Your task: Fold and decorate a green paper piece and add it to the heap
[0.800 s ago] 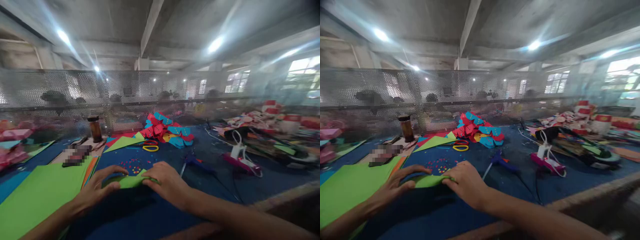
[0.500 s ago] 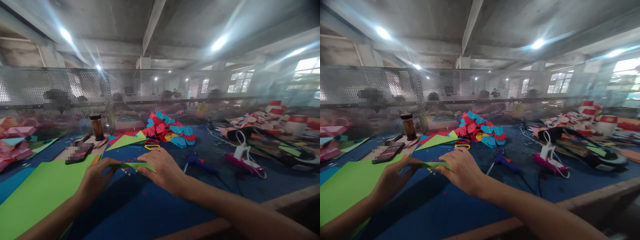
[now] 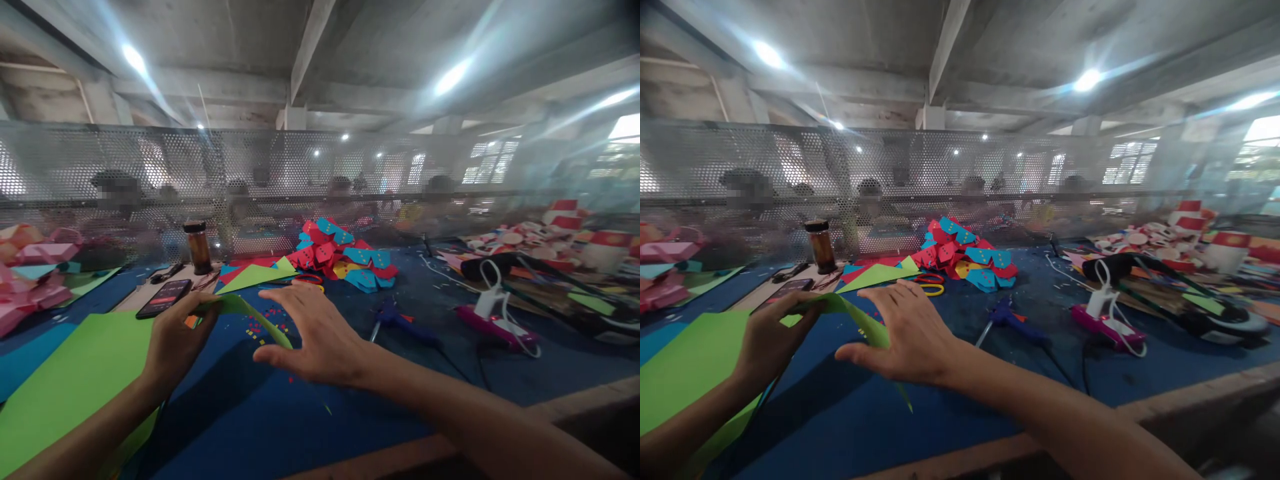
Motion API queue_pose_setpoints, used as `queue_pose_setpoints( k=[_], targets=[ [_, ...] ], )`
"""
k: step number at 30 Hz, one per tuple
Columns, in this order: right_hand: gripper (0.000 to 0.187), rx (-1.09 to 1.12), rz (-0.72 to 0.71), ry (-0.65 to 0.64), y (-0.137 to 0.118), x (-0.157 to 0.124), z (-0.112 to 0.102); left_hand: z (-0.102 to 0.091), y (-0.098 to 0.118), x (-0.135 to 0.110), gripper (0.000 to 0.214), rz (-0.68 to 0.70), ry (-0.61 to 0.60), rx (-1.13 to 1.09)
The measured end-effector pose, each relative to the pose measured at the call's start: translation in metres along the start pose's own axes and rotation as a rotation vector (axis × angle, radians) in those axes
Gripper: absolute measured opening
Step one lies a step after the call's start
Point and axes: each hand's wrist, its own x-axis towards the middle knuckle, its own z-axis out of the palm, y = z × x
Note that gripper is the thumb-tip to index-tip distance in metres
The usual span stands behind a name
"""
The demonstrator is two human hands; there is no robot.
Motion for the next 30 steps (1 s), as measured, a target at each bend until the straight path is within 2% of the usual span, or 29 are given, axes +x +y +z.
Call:
queue_pose_setpoints(
  k=[2, 6, 9, 12, 15, 18, 21, 25, 30],
  targets=[
    [0.066, -0.047, 0.007, -0.037, -0.001, 0.002, 0.005, 0.000, -0.001, 0.000, 0.014, 0.000, 0.005, 0.011],
    [0.021, -0.131, -0.005, -0.067, 0.017, 0.009, 0.014, 0.001, -0.004, 0.000, 0.014, 0.082, 0.036, 0.021],
    [0.019, -0.185, -0.011, 0.018, 0.034, 0.013, 0.012, 0.003, -0.007, -0.001, 0.015, 0.160, 0.043, 0.081],
    [0.022, -0.256, -0.051, 0.080, 0.043, 0.008, 0.008, 0.004, -0.006, -0.001, 0.018, 0.325, -0.008, 0.145],
    [0.022, -0.319, -0.127, 0.015, 0.049, -0.006, 0.010, 0.007, -0.002, -0.003, 0.021, 0.516, -0.092, 0.187],
    [0.021, -0.337, -0.187, -0.076, 0.057, -0.026, 0.021, 0.011, 0.001, -0.009, 0.014, 0.595, -0.212, 0.209],
    [0.020, -0.315, -0.211, -0.206, 0.066, -0.045, 0.032, 0.018, 0.002, -0.019, 0.013, 0.593, -0.407, 0.190],
    [0.018, -0.223, -0.142, -0.354, 0.069, -0.058, 0.036, 0.026, 0.000, -0.027, 0.016, 0.537, -0.598, 0.192],
    [0.020, -0.131, -0.058, -0.400, 0.064, -0.056, 0.033, 0.027, 0.000, -0.027, 0.015, 0.411, -0.691, 0.158]
  ],
)
